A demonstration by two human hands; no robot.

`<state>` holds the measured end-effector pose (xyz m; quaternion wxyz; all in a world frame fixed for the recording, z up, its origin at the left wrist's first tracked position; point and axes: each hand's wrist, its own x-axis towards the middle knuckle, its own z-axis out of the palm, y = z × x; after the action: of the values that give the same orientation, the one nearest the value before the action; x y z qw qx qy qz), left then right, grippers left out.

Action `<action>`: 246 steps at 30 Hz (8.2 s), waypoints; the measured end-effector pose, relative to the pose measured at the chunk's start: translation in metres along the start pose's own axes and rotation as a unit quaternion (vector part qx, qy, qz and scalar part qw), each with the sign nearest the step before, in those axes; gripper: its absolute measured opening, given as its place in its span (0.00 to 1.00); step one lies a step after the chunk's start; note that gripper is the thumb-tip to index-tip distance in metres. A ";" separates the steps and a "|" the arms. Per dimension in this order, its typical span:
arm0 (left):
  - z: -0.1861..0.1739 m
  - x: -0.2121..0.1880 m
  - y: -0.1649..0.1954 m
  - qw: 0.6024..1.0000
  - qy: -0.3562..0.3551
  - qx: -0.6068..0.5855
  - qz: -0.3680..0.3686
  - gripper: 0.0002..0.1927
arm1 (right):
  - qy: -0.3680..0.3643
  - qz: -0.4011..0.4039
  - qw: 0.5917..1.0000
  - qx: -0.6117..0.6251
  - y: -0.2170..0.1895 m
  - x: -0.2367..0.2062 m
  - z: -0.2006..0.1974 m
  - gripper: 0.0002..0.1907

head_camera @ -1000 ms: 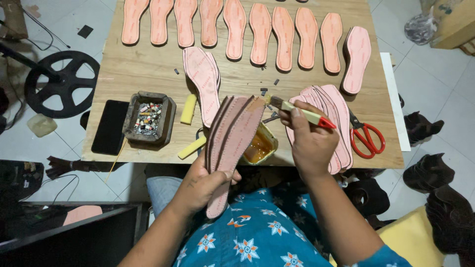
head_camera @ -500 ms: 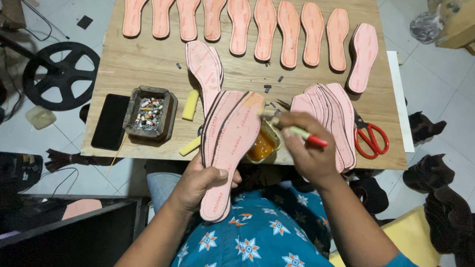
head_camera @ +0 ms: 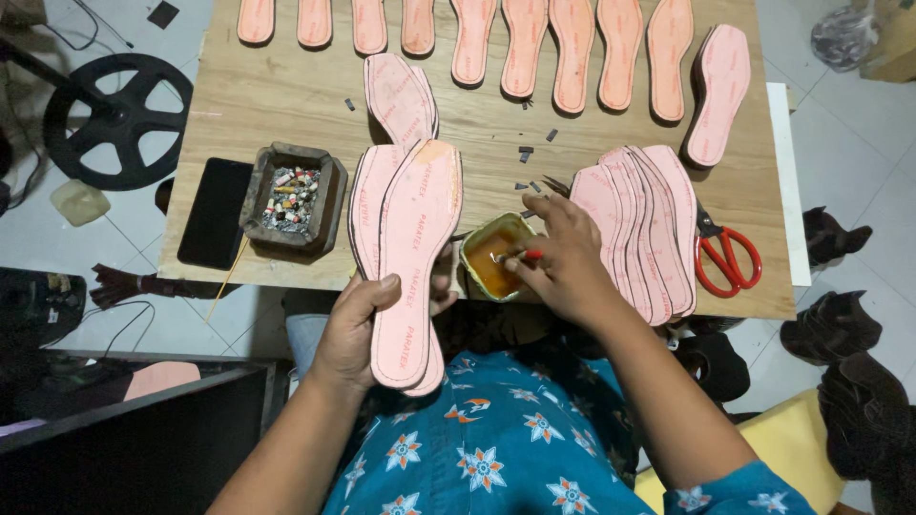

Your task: The person sits at a workbench holding stacks of pink shoe insoles, dips a brush into a container of amber glue, and brushes glue across the surface of each insole one at a time, placing finished insoles on the table with other completed pairs.

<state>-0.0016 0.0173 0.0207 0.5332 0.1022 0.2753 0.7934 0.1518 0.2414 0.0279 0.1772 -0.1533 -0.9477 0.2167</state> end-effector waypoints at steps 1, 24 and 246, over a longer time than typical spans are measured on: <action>0.001 -0.001 0.001 1.000 0.011 -0.019 -0.005 0.36 | 0.008 0.001 1.000 0.012 -0.002 -0.002 -0.002 0.09; 0.041 0.002 -0.004 0.969 -0.012 0.228 -0.095 0.37 | 0.209 0.172 0.823 0.499 -0.023 -0.007 -0.023 0.14; 0.045 0.029 -0.022 0.965 0.073 0.236 0.085 0.25 | 0.081 0.262 0.742 0.612 -0.039 -0.067 0.008 0.34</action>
<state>0.0244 0.0647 0.0422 0.4030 0.1900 0.4828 0.7539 0.2000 0.1808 0.0216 0.2454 -0.2715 -0.5157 0.7747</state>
